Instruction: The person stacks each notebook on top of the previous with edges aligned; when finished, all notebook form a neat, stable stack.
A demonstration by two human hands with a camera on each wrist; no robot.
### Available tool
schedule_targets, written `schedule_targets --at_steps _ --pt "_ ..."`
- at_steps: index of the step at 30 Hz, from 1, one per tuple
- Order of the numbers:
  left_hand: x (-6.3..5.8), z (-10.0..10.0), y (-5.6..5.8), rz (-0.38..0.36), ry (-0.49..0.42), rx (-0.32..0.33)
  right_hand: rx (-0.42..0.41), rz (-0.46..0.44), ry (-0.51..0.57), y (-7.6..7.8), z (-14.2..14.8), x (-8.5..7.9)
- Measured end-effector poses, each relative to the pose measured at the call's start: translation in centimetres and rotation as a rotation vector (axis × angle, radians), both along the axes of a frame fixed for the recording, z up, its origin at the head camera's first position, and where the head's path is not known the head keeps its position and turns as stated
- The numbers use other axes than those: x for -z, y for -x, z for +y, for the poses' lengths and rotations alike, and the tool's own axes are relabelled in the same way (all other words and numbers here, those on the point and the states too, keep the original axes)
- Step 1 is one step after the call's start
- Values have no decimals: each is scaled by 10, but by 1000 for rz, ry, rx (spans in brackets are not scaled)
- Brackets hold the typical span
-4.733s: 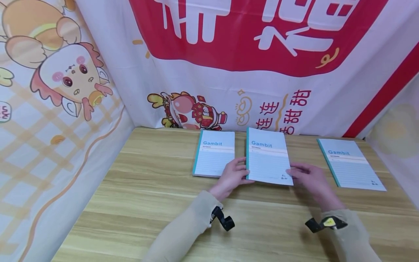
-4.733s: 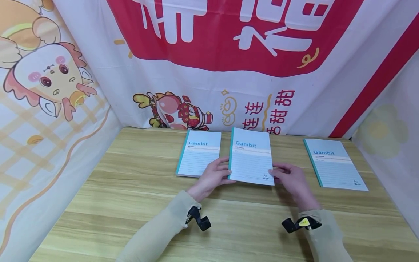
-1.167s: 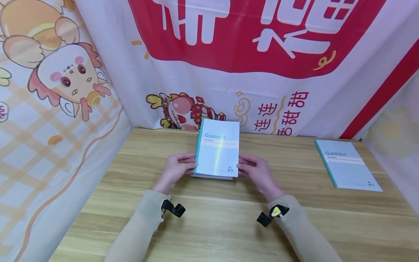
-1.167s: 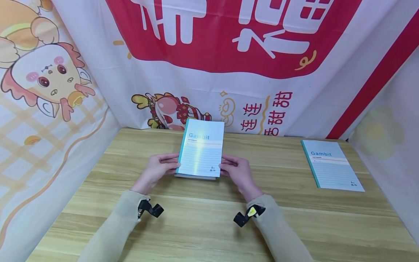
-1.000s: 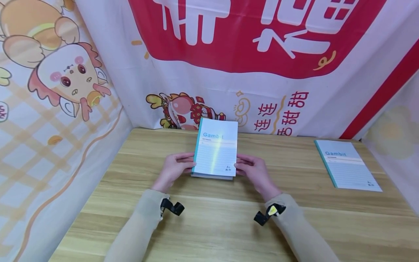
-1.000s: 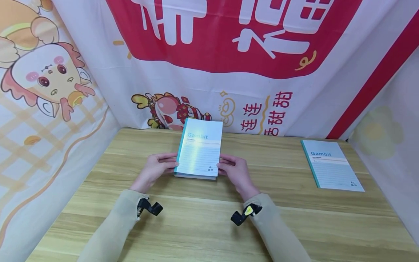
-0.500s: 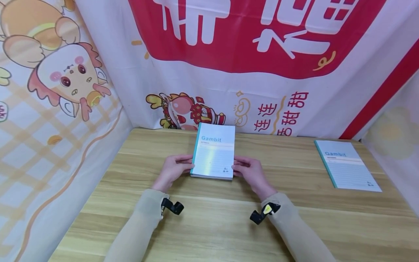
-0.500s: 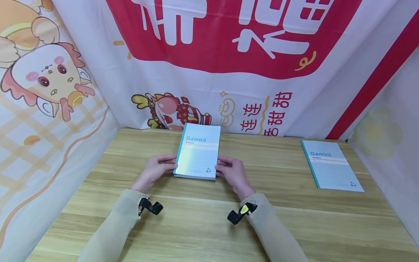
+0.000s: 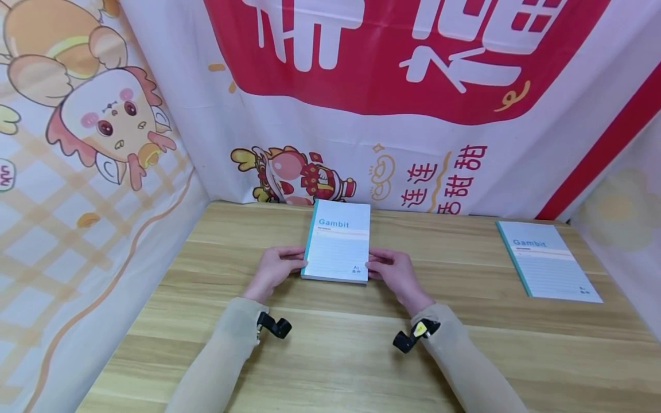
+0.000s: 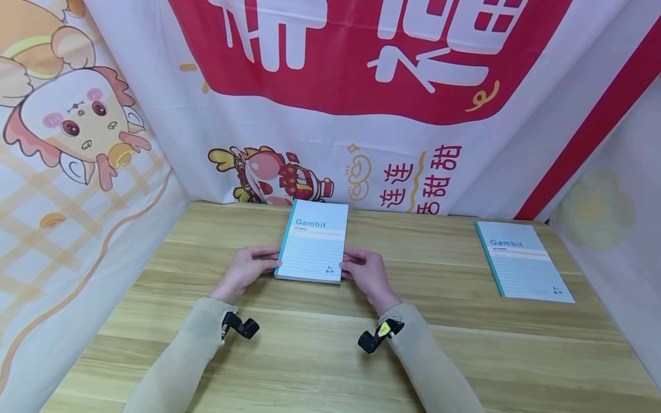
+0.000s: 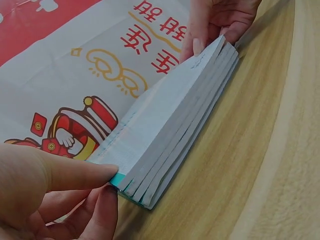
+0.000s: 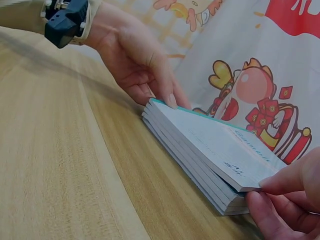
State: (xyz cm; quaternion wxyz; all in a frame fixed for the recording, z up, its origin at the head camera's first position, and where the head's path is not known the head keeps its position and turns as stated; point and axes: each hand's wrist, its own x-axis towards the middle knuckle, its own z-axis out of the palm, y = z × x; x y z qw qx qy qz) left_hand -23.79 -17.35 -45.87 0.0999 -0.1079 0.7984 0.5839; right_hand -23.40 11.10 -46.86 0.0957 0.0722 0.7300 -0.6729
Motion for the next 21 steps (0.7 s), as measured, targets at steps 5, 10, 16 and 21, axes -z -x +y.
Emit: schedule_targets --at_steps 5,10,16,21 --pt "1 0 1 0 8 -3 -2 -7 -5 1 0 1" --pt "-1 1 1 -1 16 -1 1 -6 -4 0 -2 -1" --pt "-1 1 -1 3 38 -3 2 -17 -26 -1 -1 -2" --pt "1 1 -1 9 51 2 1 -20 -29 -1 -2 -3"
